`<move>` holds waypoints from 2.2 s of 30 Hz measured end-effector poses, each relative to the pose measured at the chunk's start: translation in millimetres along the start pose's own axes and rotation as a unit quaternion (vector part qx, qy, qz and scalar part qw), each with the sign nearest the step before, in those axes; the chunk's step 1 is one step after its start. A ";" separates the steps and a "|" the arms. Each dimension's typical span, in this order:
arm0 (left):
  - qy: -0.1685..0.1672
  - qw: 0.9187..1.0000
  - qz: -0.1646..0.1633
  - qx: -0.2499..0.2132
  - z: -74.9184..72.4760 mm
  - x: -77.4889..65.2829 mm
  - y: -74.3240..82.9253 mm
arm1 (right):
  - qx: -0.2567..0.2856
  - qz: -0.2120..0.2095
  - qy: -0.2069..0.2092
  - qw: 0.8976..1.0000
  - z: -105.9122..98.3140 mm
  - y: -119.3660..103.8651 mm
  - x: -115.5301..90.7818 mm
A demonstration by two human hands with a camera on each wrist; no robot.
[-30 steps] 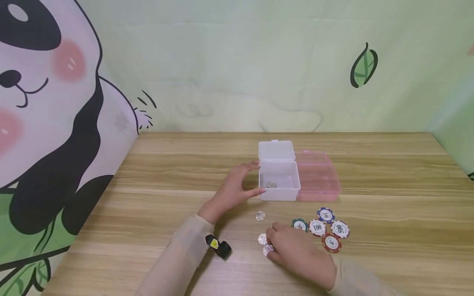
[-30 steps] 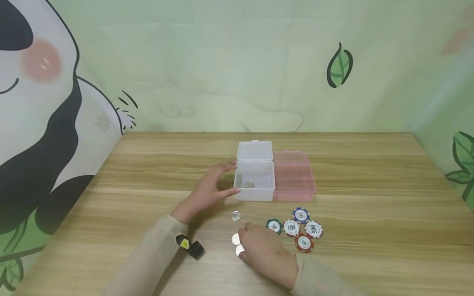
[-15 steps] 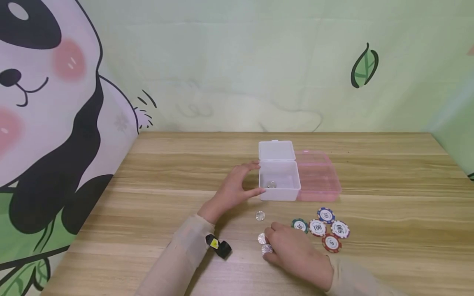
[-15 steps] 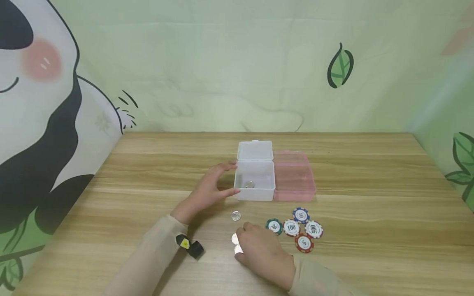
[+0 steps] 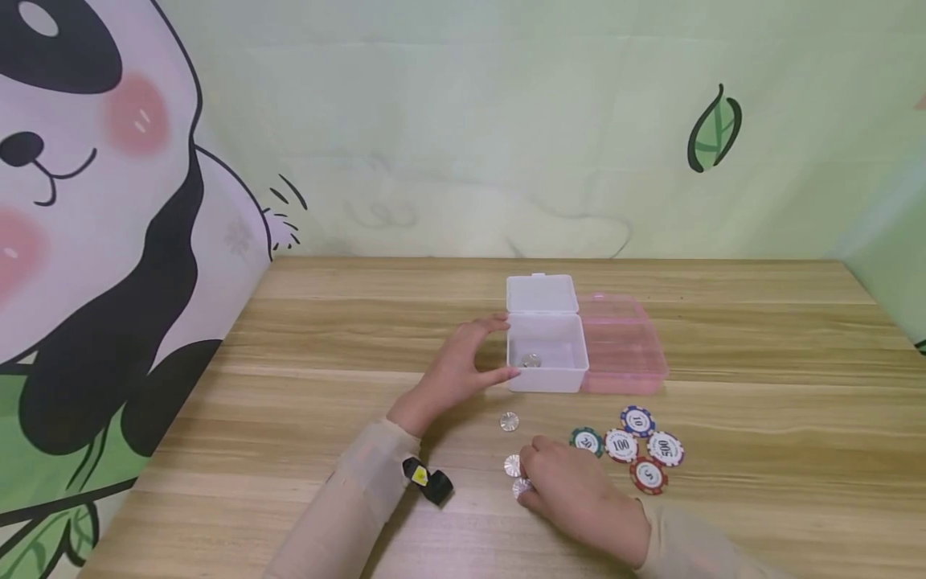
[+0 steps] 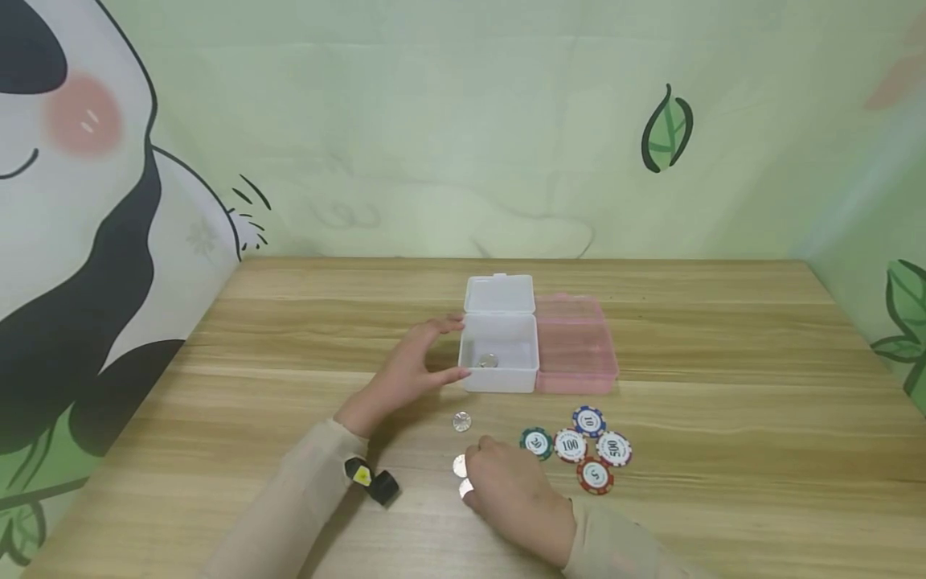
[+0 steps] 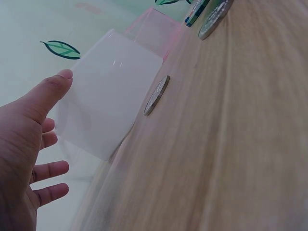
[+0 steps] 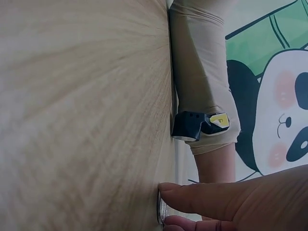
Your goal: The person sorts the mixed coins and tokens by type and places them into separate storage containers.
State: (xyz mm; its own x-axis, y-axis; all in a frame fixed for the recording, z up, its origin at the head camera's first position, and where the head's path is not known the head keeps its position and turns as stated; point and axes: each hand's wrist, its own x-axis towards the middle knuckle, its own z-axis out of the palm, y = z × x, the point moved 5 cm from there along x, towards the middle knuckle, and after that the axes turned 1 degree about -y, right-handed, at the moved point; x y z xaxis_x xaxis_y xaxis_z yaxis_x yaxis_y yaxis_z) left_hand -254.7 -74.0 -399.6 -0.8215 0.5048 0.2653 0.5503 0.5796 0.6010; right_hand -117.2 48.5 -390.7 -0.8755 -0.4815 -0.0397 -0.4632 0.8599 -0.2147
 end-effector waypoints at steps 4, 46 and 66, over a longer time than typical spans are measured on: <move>-0.001 1.000 -0.003 0.001 0.0 0.2 0.3 | 0.008 0.008 -0.006 1.000 0.5 0.4 0.1; -0.001 1.000 -0.006 0.004 0.7 -0.8 -0.8 | -0.003 0.021 -0.024 0.999 2.6 -2.8 -0.7; -0.008 1.000 -0.004 0.017 1.2 1.6 -0.3 | 0.036 -0.032 0.038 0.998 -7.8 -7.0 3.6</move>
State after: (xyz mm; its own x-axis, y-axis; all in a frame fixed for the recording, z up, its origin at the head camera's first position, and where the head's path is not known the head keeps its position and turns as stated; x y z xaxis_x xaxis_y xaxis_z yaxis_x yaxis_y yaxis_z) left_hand -256.0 -72.6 -400.3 -0.8238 0.5098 0.2477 0.5482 0.6057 0.5767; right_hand -118.2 42.1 -381.7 -0.8536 -0.5185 0.0497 -0.5098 0.8121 -0.2840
